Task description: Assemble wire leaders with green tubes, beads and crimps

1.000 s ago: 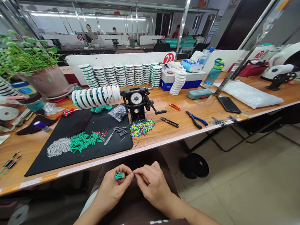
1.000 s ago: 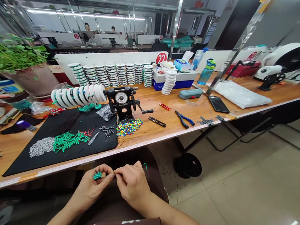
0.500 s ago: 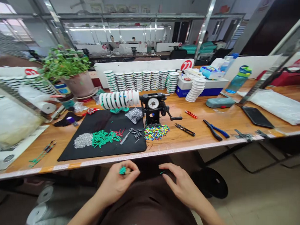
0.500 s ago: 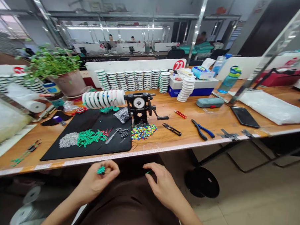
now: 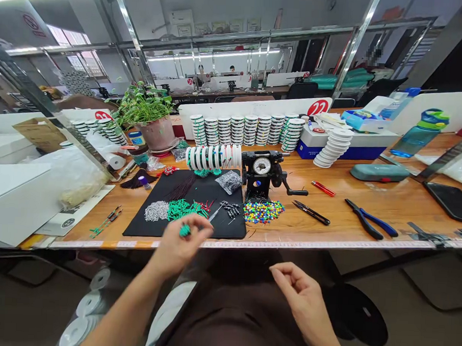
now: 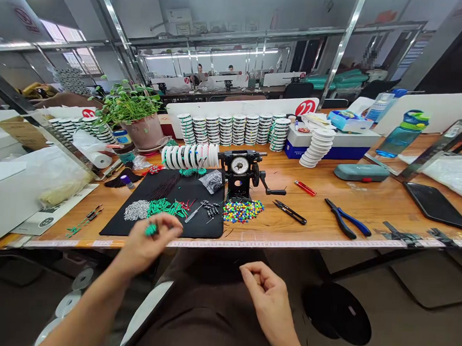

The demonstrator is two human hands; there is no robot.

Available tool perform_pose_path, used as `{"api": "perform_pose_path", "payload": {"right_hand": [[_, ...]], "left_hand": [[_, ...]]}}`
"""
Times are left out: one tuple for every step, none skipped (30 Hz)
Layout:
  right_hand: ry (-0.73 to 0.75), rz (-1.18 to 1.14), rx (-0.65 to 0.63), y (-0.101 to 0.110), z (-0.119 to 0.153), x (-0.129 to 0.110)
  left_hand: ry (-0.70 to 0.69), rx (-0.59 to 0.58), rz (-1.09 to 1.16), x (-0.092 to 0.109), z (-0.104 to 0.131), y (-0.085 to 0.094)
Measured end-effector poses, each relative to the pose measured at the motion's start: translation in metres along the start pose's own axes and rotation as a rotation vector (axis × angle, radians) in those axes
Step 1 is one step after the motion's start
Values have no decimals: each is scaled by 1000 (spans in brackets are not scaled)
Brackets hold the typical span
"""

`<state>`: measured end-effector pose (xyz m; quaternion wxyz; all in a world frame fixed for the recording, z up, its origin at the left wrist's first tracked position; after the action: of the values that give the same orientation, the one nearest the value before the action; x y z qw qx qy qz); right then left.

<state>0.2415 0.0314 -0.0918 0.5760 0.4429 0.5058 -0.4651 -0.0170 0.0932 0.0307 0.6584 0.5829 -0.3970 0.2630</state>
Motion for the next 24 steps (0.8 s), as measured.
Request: {"api": "perform_pose_path", "payload": {"right_hand": [[9,1,0,1,-1,0],[15,-4,-25,-1,-1,0],[19,-10,-61,-4,-2,0],[22,-14,-97,-8,-2,0],[24,-13,-128,-12,-2,0],[27,-7,-161,-17,-1,1],[29,-1,-183,-21,-1,2],[25,0,-198,-24,0,4],[16,-5,-207,-26,1,6],[3,-13,-215,-27,1,8],[-8,-20,-217,-28,1,10],[-16,-25,-216,-27,1,12],[-20,-27,-213,-26,1,13],[-19,-23,-214,-26,1,13],[-11,-19,-212,-25,0,13],[-2,-16,-210,-25,0,12],[6,-16,-209,-25,0,12],[8,-20,-209,-25,0,12],[4,-27,-208,-26,0,12],[-3,-36,-200,-26,1,13],[-11,-46,-183,-26,1,14],[-16,-53,-160,-26,2,14],[-15,-56,-132,-25,2,14],[-5,-52,-96,-24,3,13]], "left_hand": [[0,64,-92,0,-12,15],[16,62,-194,-2,-26,25],[38,10,-297,-4,-40,30],[53,-60,-389,-6,-55,32],[56,-111,-440,-9,-69,31],[58,-154,-477,-11,-81,28],[57,-185,-502,-14,-91,24],[55,-204,-518,-16,-100,19],[57,-221,-536,-19,-106,14],[57,-234,-553,-21,-111,10],[57,-243,-567,-22,-114,6],[56,-250,-578,-23,-116,3],[54,-255,-584,-24,-118,1],[54,-259,-587,-25,-119,0],[56,-260,-586,-25,-119,-1],[59,-258,-584,-25,-120,-1],[64,-253,-581,-24,-119,0],[71,-241,-576,-24,-118,2],[79,-223,-570,-23,-117,6],[88,-196,-562,-22,-113,11],[98,-162,-552,-21,-109,17],[109,-124,-541,-21,-102,24],[120,-86,-533,-20,-93,32],[129,-47,-512,-20,-83,38]]}}
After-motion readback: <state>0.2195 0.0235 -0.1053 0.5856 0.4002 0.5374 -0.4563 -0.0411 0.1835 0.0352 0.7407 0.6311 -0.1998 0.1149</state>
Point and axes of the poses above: each hand's wrist, its own z-axis away from the middle knuckle, its own y-axis out of the back of the hand, x = y × z, the point moved 4 cm from there along -z, towards the middle knuckle, and after that the axes turned 13 degrees about -x, right-handed, at the moved point
